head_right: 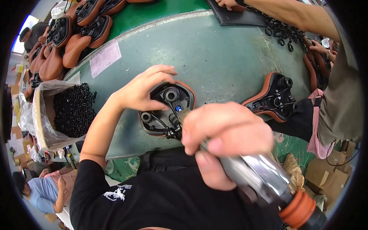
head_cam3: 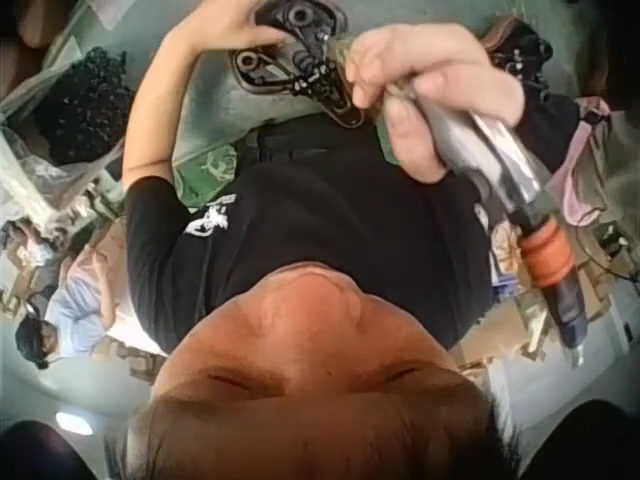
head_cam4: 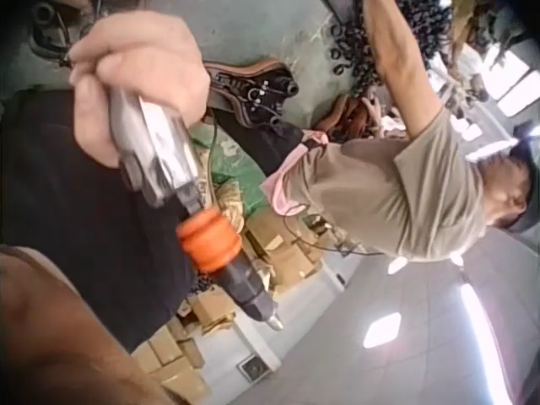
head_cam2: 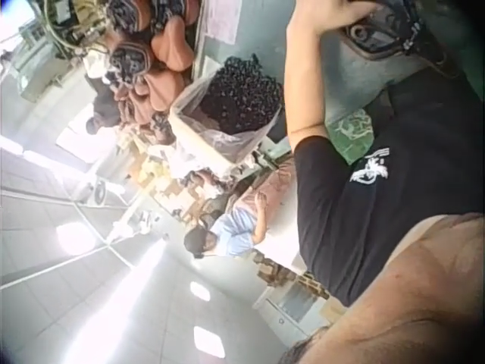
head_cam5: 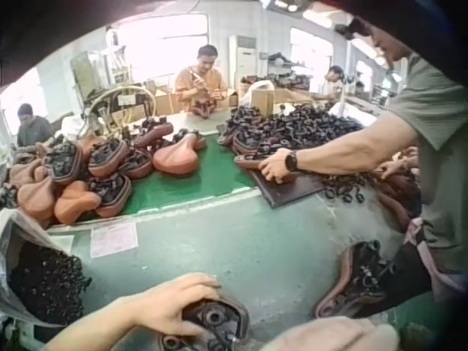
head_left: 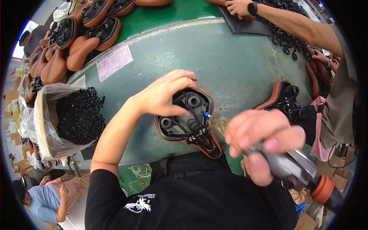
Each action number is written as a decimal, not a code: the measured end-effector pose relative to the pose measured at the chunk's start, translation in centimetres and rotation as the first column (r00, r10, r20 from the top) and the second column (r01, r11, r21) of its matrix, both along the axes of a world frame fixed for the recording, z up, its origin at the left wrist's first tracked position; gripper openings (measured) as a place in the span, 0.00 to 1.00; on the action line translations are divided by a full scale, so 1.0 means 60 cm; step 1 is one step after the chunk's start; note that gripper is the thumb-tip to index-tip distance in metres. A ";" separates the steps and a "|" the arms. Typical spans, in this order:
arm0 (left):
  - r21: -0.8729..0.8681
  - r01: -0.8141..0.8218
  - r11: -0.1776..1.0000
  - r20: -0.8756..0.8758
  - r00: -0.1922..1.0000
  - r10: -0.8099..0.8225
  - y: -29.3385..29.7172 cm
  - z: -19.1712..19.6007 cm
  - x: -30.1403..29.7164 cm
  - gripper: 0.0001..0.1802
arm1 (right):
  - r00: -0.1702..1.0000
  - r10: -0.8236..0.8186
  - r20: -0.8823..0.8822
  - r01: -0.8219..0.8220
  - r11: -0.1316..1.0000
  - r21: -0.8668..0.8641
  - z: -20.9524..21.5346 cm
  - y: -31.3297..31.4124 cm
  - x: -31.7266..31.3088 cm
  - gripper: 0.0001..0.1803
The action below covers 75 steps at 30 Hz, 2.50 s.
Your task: Assembling bicycle seats by attaching metal mounting brackets to the underside of saddles using a pneumatic screwdriver.
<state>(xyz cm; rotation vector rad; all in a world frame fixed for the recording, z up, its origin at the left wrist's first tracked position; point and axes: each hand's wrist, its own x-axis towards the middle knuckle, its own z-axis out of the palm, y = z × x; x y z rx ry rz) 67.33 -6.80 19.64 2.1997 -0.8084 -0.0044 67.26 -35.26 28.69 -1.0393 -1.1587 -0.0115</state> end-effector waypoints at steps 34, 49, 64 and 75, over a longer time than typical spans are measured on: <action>-0.517 -0.184 0.836 -0.171 0.979 0.110 -0.062 -0.120 -0.040 0.22 | 0.999 0.044 -0.003 -0.043 0.963 -0.267 -0.074 0.097 0.033 0.16; -0.488 -0.225 0.843 -0.213 0.968 0.136 -0.062 -0.108 -0.043 0.25 | 0.966 0.057 -0.254 -0.076 0.995 -0.067 -0.096 0.090 0.048 0.21; -0.550 -0.139 0.823 -0.222 0.975 0.017 -0.060 -0.128 -0.033 0.21 | 0.865 0.423 -0.271 -0.439 0.898 -0.001 -0.103 0.103 0.064 0.52; -0.501 -0.187 0.845 -0.282 0.958 0.045 -0.058 -0.120 -0.043 0.24 | 0.937 0.199 -0.287 -0.217 0.976 -0.032 -0.087 0.112 0.054 0.45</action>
